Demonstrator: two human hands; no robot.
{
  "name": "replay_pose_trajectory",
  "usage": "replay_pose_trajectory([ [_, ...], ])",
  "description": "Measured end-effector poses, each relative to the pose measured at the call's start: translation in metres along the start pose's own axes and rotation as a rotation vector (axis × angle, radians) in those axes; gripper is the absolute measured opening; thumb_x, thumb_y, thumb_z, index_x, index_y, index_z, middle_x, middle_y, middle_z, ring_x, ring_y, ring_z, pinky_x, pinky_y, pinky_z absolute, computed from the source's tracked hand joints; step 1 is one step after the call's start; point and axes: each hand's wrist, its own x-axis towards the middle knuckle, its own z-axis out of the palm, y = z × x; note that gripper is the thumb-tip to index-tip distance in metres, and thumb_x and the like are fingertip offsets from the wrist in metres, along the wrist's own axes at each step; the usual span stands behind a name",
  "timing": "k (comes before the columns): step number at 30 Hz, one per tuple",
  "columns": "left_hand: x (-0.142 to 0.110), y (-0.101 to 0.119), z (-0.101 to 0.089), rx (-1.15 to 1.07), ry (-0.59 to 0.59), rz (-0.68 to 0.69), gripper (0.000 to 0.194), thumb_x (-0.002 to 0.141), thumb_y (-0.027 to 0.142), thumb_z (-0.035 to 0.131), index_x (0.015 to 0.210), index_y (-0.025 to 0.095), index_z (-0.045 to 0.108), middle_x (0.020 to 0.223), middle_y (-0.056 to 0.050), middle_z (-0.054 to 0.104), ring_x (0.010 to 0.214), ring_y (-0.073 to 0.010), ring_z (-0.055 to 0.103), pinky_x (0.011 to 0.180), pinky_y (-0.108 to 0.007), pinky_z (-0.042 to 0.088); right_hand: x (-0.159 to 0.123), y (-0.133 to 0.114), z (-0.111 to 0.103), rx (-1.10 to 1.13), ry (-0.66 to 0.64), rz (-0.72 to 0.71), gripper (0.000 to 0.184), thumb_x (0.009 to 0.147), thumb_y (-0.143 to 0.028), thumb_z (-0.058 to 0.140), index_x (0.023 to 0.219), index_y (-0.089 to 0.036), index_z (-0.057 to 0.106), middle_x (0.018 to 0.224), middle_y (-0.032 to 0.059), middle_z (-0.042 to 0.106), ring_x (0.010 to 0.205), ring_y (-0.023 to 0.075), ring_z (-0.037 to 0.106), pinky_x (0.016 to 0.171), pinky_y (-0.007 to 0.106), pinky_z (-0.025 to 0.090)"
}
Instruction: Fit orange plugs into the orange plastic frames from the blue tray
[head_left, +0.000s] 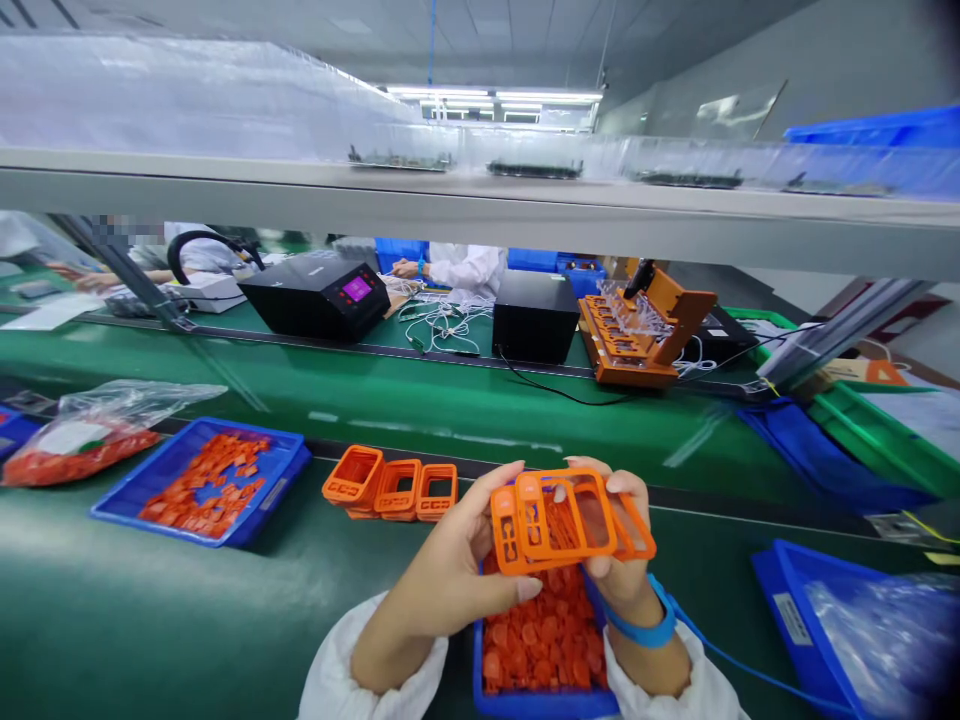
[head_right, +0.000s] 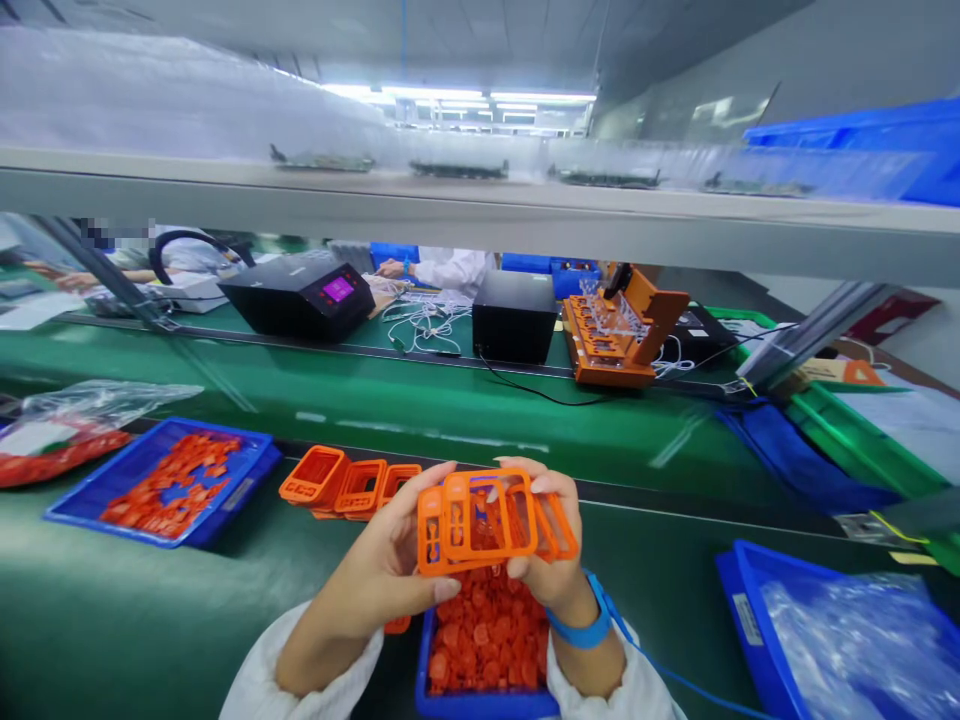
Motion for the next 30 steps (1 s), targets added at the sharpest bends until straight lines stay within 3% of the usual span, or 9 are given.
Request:
replay_pose_trajectory([
  [2,-0.001,-0.001,-0.004,0.019,-0.008,0.008,0.091,0.078,0.009,0.093,0.157,0.038,0.059,0.154,-0.010,0.065,0.142,-0.0318,0.064,0.117,-0.040,0.054,0.000,0.000,0.001,0.022,-0.024,-0.006,0.069,0.075,-0.066,0.091,0.123,-0.034,0.053,0.138,0.0097,0.069,0.098,0.0251,0.078,0.093,0.045,0.066],
  [5,-0.003,-0.001,-0.006,0.006,0.017,-0.020,0.090,0.080,0.016,0.093,0.159,0.035,0.056,0.152,-0.012,0.066,0.142,-0.0338,0.063,0.119,-0.042,0.052,0.000,-0.001,0.002,0.032,-0.040,-0.019,0.068,0.075,-0.066,0.091,0.124,-0.035,0.056,0.130,0.0077,0.072,0.111,0.0270,0.076,0.100,0.046,0.063],
  [8,-0.004,-0.001,-0.005,-0.022,-0.059,-0.038,0.090,0.084,0.019,0.092,0.163,0.036,0.050,0.156,-0.013,0.062,0.143,-0.0335,0.062,0.117,-0.041,0.052,-0.001,-0.002,0.003,0.048,-0.063,-0.007,0.068,0.076,-0.065,0.091,0.126,-0.034,0.057,0.131,0.0088,0.072,0.119,0.0288,0.075,0.102,0.046,0.063],
  [10,-0.005,-0.001,-0.004,-0.028,-0.093,-0.043,0.090,0.086,0.019,0.090,0.163,0.037,0.047,0.159,-0.012,0.060,0.144,-0.0328,0.062,0.117,-0.040,0.052,-0.001,-0.002,0.003,0.048,-0.066,0.012,0.068,0.076,-0.065,0.091,0.126,-0.035,0.056,0.137,0.0095,0.070,0.118,0.0285,0.076,0.101,0.046,0.064],
  [15,-0.003,-0.002,-0.003,-0.025,-0.095,-0.032,0.088,0.087,0.015,0.090,0.161,0.041,0.050,0.159,-0.009,0.060,0.146,-0.0311,0.060,0.117,-0.038,0.052,-0.003,-0.002,0.001,0.010,-0.012,0.032,0.070,0.074,-0.070,0.091,0.123,-0.034,0.056,0.128,0.0093,0.072,0.125,0.0326,0.072,0.103,0.051,0.063],
  [20,-0.001,-0.009,-0.004,-0.058,-0.114,-0.027,0.094,0.087,0.016,0.089,0.164,0.044,0.044,0.161,-0.008,0.058,0.144,-0.0314,0.061,0.116,-0.039,0.053,-0.002,-0.001,0.002,0.043,-0.100,-0.019,0.063,0.081,-0.064,0.089,0.129,-0.035,0.060,0.135,0.0095,0.069,0.113,0.0280,0.075,0.102,0.047,0.063],
  [25,-0.001,-0.014,-0.002,-0.002,-0.087,-0.038,0.100,0.086,0.023,0.092,0.168,0.037,0.037,0.160,-0.013,0.056,0.144,-0.0325,0.060,0.116,-0.038,0.052,-0.001,-0.001,0.004,0.135,-0.147,-0.013,0.061,0.083,-0.055,0.091,0.133,-0.035,0.062,0.138,0.0085,0.067,0.104,0.0238,0.075,0.102,0.044,0.063],
  [28,0.000,-0.015,-0.002,0.023,-0.093,-0.011,0.103,0.086,0.023,0.093,0.169,0.036,0.034,0.155,-0.013,0.059,0.138,-0.0297,0.063,0.111,-0.034,0.053,0.000,-0.004,0.007,0.160,-0.141,0.004,0.060,0.084,-0.054,0.091,0.134,-0.036,0.063,0.138,0.0079,0.066,0.105,0.0229,0.075,0.104,0.044,0.063],
  [30,0.000,-0.016,-0.002,0.018,-0.117,0.005,0.102,0.089,0.022,0.090,0.170,0.036,0.030,0.140,-0.010,0.066,0.125,-0.0236,0.068,0.103,-0.030,0.054,0.002,-0.006,0.008,0.164,-0.154,0.007,0.060,0.083,-0.054,0.092,0.133,-0.036,0.064,0.136,0.0069,0.067,0.103,0.0222,0.075,0.103,0.043,0.063],
])
